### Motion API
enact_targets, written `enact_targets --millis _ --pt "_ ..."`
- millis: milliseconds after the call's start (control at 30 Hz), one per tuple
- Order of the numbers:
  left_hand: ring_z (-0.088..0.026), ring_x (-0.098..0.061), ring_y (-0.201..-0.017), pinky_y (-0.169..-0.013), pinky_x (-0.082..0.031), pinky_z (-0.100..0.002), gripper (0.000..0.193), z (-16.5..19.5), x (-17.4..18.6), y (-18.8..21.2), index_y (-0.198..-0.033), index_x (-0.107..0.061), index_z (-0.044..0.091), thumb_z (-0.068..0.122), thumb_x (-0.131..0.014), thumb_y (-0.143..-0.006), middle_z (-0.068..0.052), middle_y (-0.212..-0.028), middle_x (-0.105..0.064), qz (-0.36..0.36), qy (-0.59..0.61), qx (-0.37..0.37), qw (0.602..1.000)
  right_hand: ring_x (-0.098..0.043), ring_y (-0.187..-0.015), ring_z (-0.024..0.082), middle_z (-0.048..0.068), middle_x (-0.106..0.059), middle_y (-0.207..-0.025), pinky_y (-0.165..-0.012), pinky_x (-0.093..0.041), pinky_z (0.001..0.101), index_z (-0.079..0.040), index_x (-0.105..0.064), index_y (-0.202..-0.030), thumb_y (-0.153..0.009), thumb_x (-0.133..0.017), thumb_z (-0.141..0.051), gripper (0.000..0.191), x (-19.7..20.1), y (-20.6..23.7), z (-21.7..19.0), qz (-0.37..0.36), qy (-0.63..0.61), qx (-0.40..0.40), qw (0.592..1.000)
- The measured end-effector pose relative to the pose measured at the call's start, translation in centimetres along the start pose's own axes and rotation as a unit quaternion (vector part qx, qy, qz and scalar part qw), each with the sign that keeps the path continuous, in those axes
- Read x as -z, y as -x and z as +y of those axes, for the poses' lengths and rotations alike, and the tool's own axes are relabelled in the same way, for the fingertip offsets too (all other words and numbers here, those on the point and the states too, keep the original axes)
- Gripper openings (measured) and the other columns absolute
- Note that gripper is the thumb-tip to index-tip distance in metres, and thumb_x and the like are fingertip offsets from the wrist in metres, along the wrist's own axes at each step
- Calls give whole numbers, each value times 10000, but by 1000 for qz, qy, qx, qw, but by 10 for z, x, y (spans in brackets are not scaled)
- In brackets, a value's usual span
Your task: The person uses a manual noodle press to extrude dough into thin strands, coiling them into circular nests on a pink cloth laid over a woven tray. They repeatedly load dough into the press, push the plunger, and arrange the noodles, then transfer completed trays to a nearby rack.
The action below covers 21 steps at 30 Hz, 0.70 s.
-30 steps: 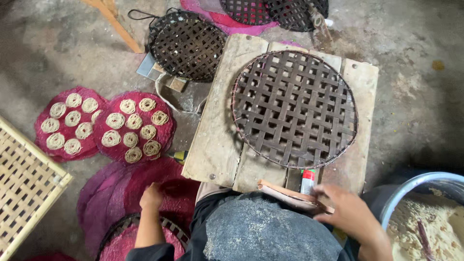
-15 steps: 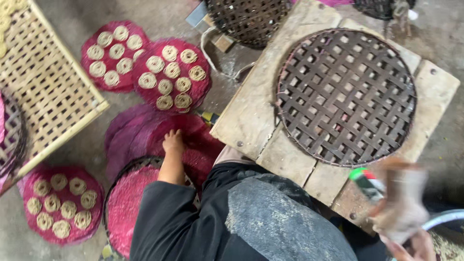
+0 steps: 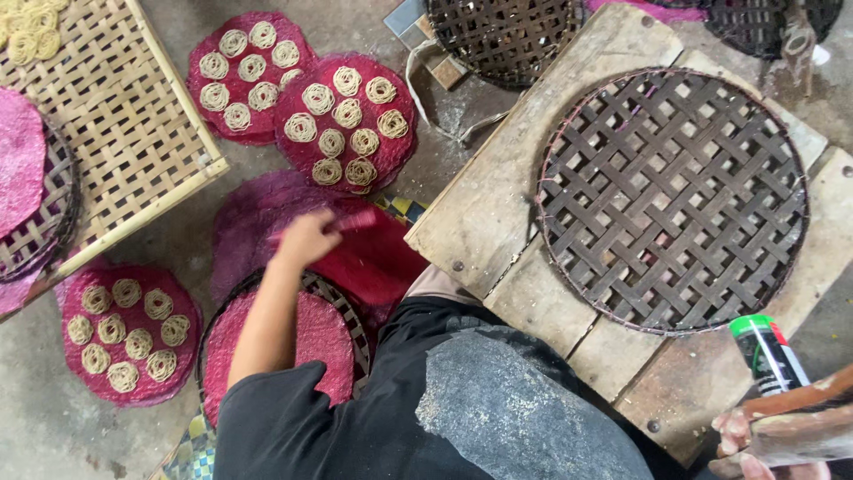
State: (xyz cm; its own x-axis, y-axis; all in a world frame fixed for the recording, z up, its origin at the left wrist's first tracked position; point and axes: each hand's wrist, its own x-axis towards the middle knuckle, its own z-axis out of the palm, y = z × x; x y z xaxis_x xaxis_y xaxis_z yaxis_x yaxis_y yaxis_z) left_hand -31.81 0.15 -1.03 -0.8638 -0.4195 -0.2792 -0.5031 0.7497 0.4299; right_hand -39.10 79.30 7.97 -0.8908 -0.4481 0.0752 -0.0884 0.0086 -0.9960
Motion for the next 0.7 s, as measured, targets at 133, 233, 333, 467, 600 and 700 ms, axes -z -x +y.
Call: enact_targets --millis 133,233,333,467,600,700 --pt "-382 -694 -896 -802 -546 -459 308 48 88 -13 -1152 -605 13 147 -739 -910 -205 -1001 -693 242 127 -74 959 -649 -941 224 145 -645 -1061 -943 -556 379 -34 -538 -1295 -812 -686 -65 506 7 4 3 -2 -7 7 1000" --pt "-403 -699 -1092 -923 -549 -448 323 117 148 -25 -1345 -621 -8 100 -679 -1046 -264 -1259 -669 300 100 -300 900 -640 -939 210 142 -633 -1064 -952 -557 381 -34 -526 -1312 -831 -666 -41 500 13 10 7 -4 -10 13 1000" --pt "-354 -727 -1025 -889 -556 -426 319 205 179 -33 -1338 -631 17 182 -606 -1067 -201 -1184 -711 170 140 -339 915 -631 -937 197 139 -620 -1068 -961 -558 383 -33 -515 -1328 -850 -646 -17 496 20 16 12 -8 -10 18 1000" --pt "-373 -687 -1170 -992 -555 -425 288 325 179 -51 -1353 -642 22 194 -614 -1124 -191 -1321 -691 159 146 -547 808 -619 -935 179 135 -604 -1073 -972 -559 385 -33 -499 -1351 -876 -618 15 492 16 31 7 -22 12 67 997" --pt "-335 -684 -1227 -1032 -544 -417 330 431 134 -74 -1380 -625 117 297 -601 -1105 -118 -1338 -720 103 134 -574 801 -611 -953 219 233 -601 -1075 -895 -507 352 100 -522 -1265 -852 -655 39 438 -16 61 -22 129 -26 22 991" --pt "-385 -532 -1418 -1191 -425 -474 670 490 70 -84 -1633 -281 64 407 -598 -1152 -190 -1540 -517 1 181 -642 745 -676 -963 214 209 -680 -1074 -1044 -551 381 130 -621 -1200 -897 -685 -60 363 -44 71 -46 151 -7 109 982"
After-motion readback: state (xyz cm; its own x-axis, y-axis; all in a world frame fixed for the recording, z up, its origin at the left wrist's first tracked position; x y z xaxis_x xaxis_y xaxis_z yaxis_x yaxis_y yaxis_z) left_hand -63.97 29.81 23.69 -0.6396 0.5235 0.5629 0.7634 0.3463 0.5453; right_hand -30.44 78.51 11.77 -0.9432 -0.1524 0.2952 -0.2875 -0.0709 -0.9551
